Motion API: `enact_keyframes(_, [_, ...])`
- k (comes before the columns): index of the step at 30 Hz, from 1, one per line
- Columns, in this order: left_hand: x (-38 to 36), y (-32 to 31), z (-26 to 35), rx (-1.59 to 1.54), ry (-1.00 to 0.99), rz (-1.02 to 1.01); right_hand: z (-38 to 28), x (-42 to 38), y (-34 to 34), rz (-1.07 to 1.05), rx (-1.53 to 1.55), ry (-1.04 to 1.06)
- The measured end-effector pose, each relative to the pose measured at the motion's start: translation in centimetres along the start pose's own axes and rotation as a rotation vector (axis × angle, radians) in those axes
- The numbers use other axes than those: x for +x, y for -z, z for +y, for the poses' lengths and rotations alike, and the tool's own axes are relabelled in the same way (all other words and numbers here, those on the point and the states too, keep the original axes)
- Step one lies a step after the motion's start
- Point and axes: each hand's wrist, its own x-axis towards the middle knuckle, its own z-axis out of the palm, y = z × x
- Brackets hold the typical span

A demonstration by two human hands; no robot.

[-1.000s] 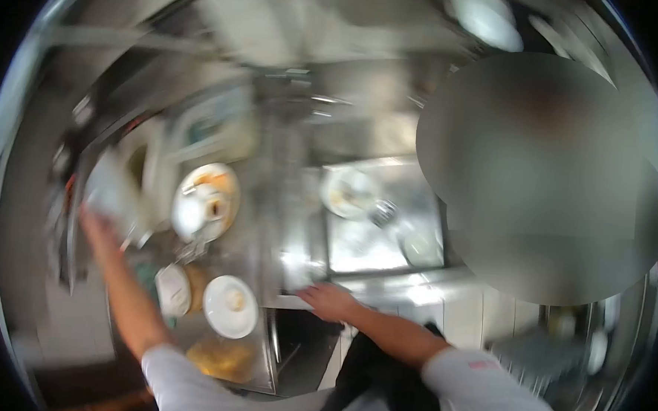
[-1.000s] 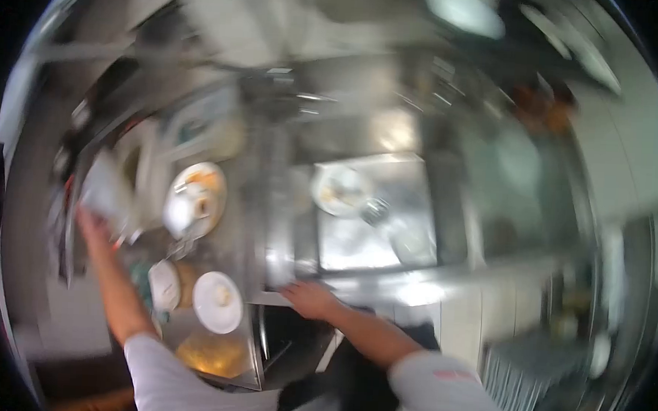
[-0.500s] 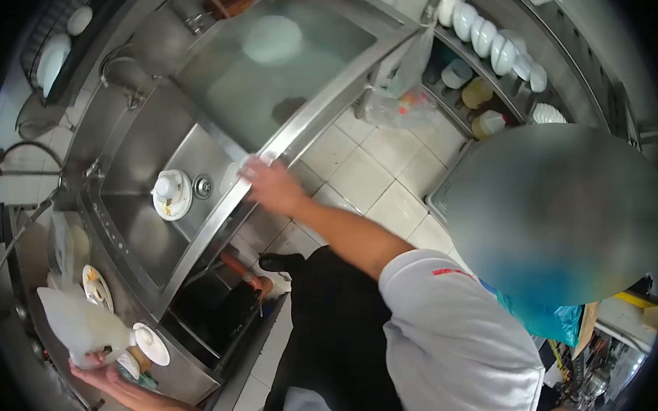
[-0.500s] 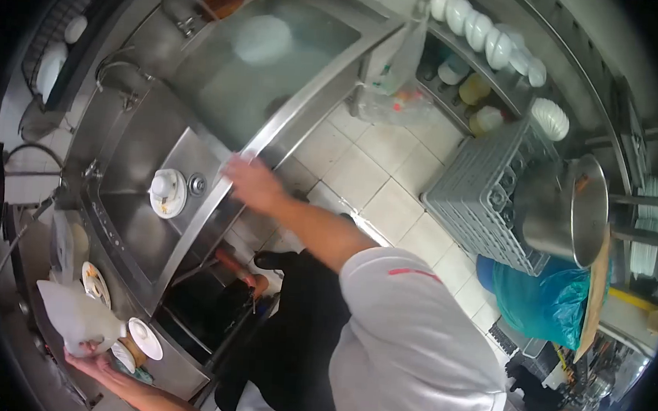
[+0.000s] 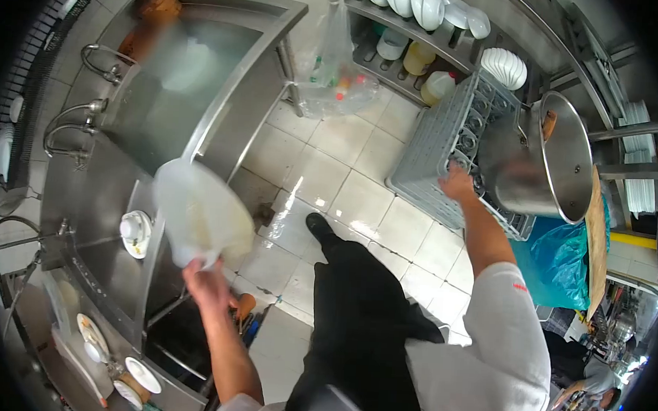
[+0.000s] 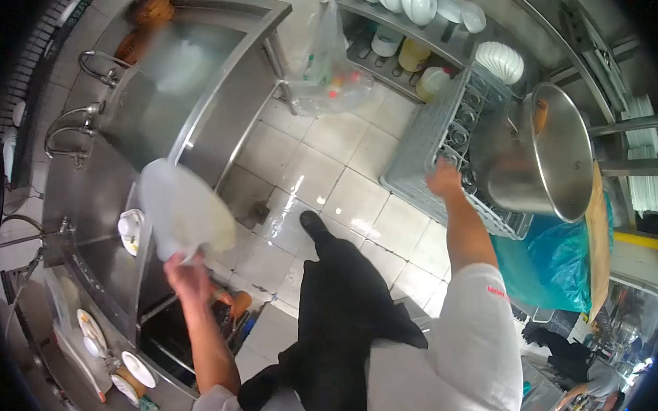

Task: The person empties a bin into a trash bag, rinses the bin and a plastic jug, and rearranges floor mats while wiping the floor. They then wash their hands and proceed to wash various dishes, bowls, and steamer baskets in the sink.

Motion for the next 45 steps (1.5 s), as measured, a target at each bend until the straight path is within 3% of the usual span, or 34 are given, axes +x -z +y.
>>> enact_keyframes(1, [-0.3, -4.1, -3.1, 0.035, 0.035, -0.045, 0.9, -0.3, -0.9, -0.076, -0.089, 0.109])
enact_keyframes(3, [1.8, -2.7, -13.1, 0.173, 0.12, -0.049, 2.2, -0.1, -3.4, 0.135, -0.079, 0.23])
enact_keyframes(5, [3.8, -2.2, -22.5, 0.361, 0.188, -0.182, 2.9, 1.3, -4.3, 0.266, -0.076, 0.345])
enact_keyframes(10, [4.9, -6.6, -39.0, 0.414, 0.526, 0.011, 4.4, 3.1, -3.1, 0.327, -0.134, 0.571])
enact_keyframes(11, [5.3, -6.6, -41.4, 0.529, 0.558, -0.025, 4.5, 3.6, -3.6, 0.464, -0.089, 0.646])
enact_keyframes(14, [7.0, -4.9, -50.0, 0.65, 0.668, -0.075, 4.5, 3.9, -3.7, 0.43, -0.039, 0.673])
enact_keyframes(21, [8.3, -1.4, -65.2, 0.549, 0.726, 0.114, 4.7, 4.7, -4.1, 0.349, -0.025, 0.67])
enact_keyframes(28, [6.3, 3.0, -72.1, 0.695, 0.702, 0.136, 5.0, 5.1, -4.5, 0.304, -0.033, 0.65])
enact_keyframes(30, [4.3, 4.8, -74.1, 0.714, 0.728, 0.037, 3.9, 5.1, -4.6, 0.309, 0.029, 0.691])
enact_keyframes(34, [0.6, 1.9, -71.0, 0.819, 0.913, 0.043, 4.6, 4.8, -4.4, 0.262, -0.002, 0.644])
enact_keyframes(37, [-4.3, 6.5, -78.2, 0.853, 0.8, 0.064, 4.9, 4.9, -4.7, 0.272, -0.02, 0.628])
enact_keyframes(40, [-6.7, 5.5, -76.3, 0.822, 0.912, 0.084, 5.0, 4.8, -4.7, 0.261, -0.037, 0.599])
enact_keyframes(41, [-7.5, 4.3, -75.0, 0.744, 0.86, 0.172, 4.9, 4.8, -4.7, 0.254, -0.016, 0.593])
enact_keyframes(45, [-10.0, 4.1, -73.8, 0.554, 0.949, 0.294, 4.6, 4.6, -4.8, 0.286, -0.004, 0.604])
